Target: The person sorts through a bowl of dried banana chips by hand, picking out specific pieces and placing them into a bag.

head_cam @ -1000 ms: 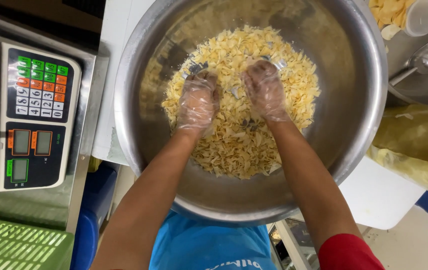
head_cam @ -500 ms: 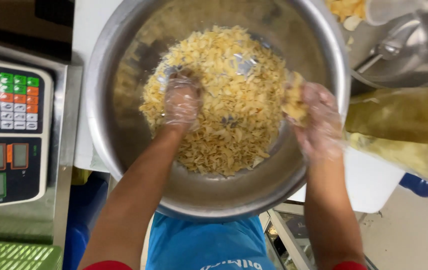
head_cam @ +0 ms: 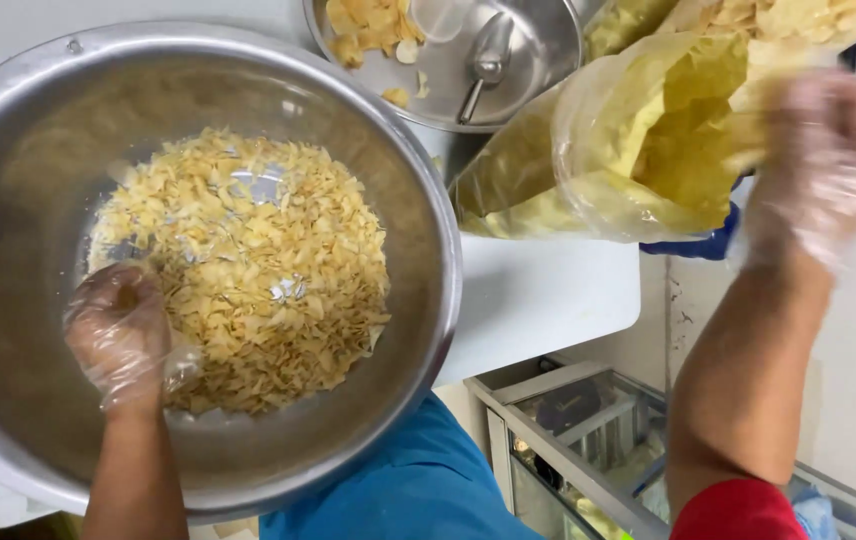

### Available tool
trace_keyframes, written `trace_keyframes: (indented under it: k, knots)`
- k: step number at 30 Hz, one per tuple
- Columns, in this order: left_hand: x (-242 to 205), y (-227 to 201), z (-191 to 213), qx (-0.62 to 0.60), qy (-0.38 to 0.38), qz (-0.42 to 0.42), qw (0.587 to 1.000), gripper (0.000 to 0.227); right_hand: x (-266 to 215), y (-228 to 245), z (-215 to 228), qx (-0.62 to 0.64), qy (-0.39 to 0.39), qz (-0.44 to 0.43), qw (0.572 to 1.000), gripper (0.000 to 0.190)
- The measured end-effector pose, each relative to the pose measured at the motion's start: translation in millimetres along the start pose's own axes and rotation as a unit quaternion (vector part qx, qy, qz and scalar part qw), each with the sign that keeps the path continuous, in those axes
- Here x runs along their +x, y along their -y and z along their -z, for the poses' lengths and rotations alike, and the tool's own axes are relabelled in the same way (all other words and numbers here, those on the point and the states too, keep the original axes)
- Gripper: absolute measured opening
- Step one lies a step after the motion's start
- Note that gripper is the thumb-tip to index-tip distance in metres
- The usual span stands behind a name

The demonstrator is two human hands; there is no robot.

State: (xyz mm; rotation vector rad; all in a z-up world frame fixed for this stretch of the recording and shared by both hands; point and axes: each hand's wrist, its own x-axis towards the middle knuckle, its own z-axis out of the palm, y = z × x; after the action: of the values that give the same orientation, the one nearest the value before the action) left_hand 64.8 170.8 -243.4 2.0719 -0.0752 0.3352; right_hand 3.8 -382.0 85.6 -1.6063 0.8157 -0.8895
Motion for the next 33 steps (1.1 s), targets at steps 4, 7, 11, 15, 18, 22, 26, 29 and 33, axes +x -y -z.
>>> trace_keyframes:
  k: [4, 7, 11, 15, 18, 22, 26, 29, 33]
  knots:
    - [-16.1, 14.5, 7.6, -0.057, -0.008, 0.082, 0.995, 0.018, 16.2, -28.5, 20.3, -0.250, 0.306, 0.348, 0.850, 0.014]
    - [-27.8, 39.3, 3.2, -0.098, -0.036, 0.177, 0.979, 0.016, 35.5, -54.4, 48.8, -0.295, 0.255, 0.332, 0.859, 0.015]
    - [-29.0, 44.4, 7.3, -0.059, -0.075, 0.248, 0.964, 0.020, 38.9, -105.6, 13.4, -0.276, 0.331, 0.234, 0.872, 0.011]
    - [-22.2, 2.9, 7.2, -0.182, -0.110, 0.413, 0.886, 0.016, -50.8, -90.2, -78.4, -0.239, 0.465, 0.222, 0.823, 0.010]
    - [-18.0, -7.5, 24.1, -0.192, -0.028, 0.345, 0.918, 0.038, -124.7, -111.2, -118.2, -0.237, 0.537, 0.210, 0.782, 0.009]
    - [-35.7, -13.2, 44.8, 0.091, 0.110, 0.285, 0.948, 0.034, -201.9, -245.4, -146.1, -0.234, 0.592, 0.229, 0.737, 0.011]
    - [-90.9, 59.8, 18.2, 0.261, 0.113, 0.320, 0.904, 0.013, -245.6, -243.6, -189.0, -0.262, 0.631, 0.314, 0.659, 0.028]
    - [-77.3, -11.9, 29.3, 0.322, 0.232, 0.285, 0.873, 0.031, -270.9, -200.8, -220.3, -0.564, 0.605, 0.206, 0.523, 0.071]
    - [-69.8, -25.4, 11.2, 0.109, 0.183, 0.379, 0.901, 0.031, -285.7, -185.1, -240.4, -0.602, 0.606, 0.128, 0.505, 0.079]
